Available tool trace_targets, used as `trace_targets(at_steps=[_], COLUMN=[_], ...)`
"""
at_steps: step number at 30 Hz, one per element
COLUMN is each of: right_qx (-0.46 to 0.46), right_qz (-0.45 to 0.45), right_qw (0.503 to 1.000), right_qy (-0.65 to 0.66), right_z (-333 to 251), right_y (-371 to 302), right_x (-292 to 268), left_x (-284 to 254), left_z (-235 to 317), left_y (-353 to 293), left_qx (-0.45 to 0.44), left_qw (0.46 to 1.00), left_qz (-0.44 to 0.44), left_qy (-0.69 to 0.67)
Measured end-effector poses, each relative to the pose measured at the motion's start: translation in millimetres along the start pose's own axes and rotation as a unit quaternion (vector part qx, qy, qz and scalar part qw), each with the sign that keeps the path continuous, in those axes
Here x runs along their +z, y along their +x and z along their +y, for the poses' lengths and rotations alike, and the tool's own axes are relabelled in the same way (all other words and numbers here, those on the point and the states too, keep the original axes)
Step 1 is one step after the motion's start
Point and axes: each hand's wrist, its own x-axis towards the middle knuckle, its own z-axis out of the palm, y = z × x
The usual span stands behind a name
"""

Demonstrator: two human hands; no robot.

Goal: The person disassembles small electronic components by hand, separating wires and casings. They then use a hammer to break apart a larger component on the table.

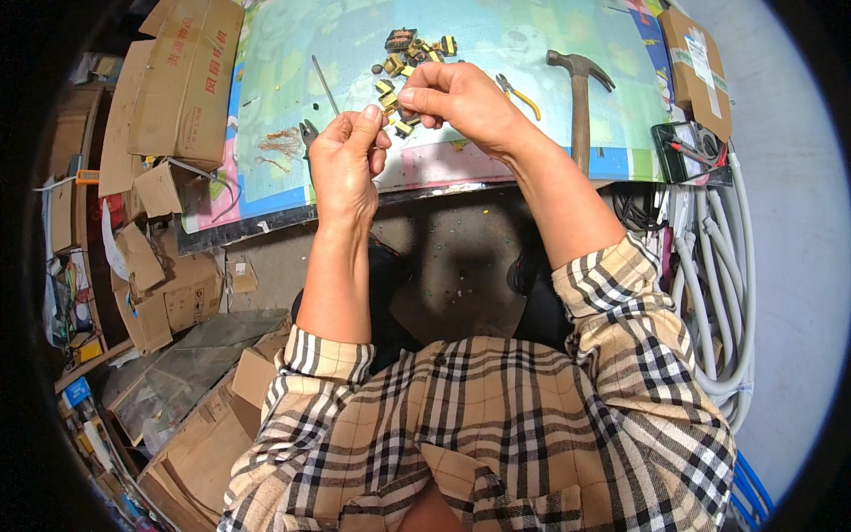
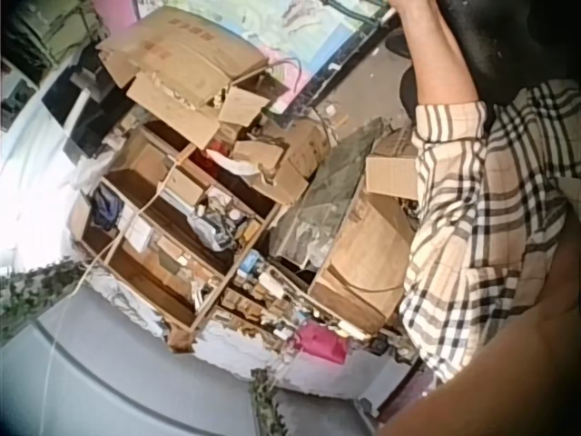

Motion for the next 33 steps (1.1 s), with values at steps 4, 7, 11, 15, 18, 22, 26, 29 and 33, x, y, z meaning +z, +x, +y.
trace_targets(at_steps=[4, 7, 11, 15, 18, 22, 26, 29, 33], right_qx=[-0.003, -0.015, -0.027, -0.021, -0.023, -0.044, -0.04, -0.029, -0.03], right_qz=[-0.006, -0.011, -0.007, -0.009, 0.01, 0.024, 0.024, 0.019, 0.025], right_qw=[1.0, 1.0, 0.999, 1.0, 0.998, 0.995, 0.995, 0.997, 0.997], right_qy=[0.006, -0.003, -0.023, -0.014, -0.058, -0.084, -0.084, -0.067, -0.063], right_z=[1, 1, 1, 0, 0, 3, 1, 0, -1], right_y=[-1, 0, -1, -2, -1, -1, -2, -2, -2], right_x=[0, 3, 7, 11, 10, 11, 13, 13, 14], left_x=[-9, -17, -25, -21, -16, -8, -1, -1, -2], left_z=[-1, -4, -7, -7, -4, -9, -5, -6, -10], left_y=[4, 9, 15, 13, 9, 5, 0, -1, 1], left_qx=[-0.084, -0.177, -0.228, -0.226, -0.183, -0.051, 0.016, 0.054, 0.063], left_qw=[0.993, 0.963, 0.931, 0.932, 0.958, 0.995, 1.0, 0.998, 0.997], left_qz=[-0.052, -0.082, -0.104, -0.11, -0.089, -0.041, -0.009, -0.015, -0.028], left_qy=[-0.069, -0.189, -0.267, -0.261, -0.203, -0.079, -0.018, 0.002, -0.016])
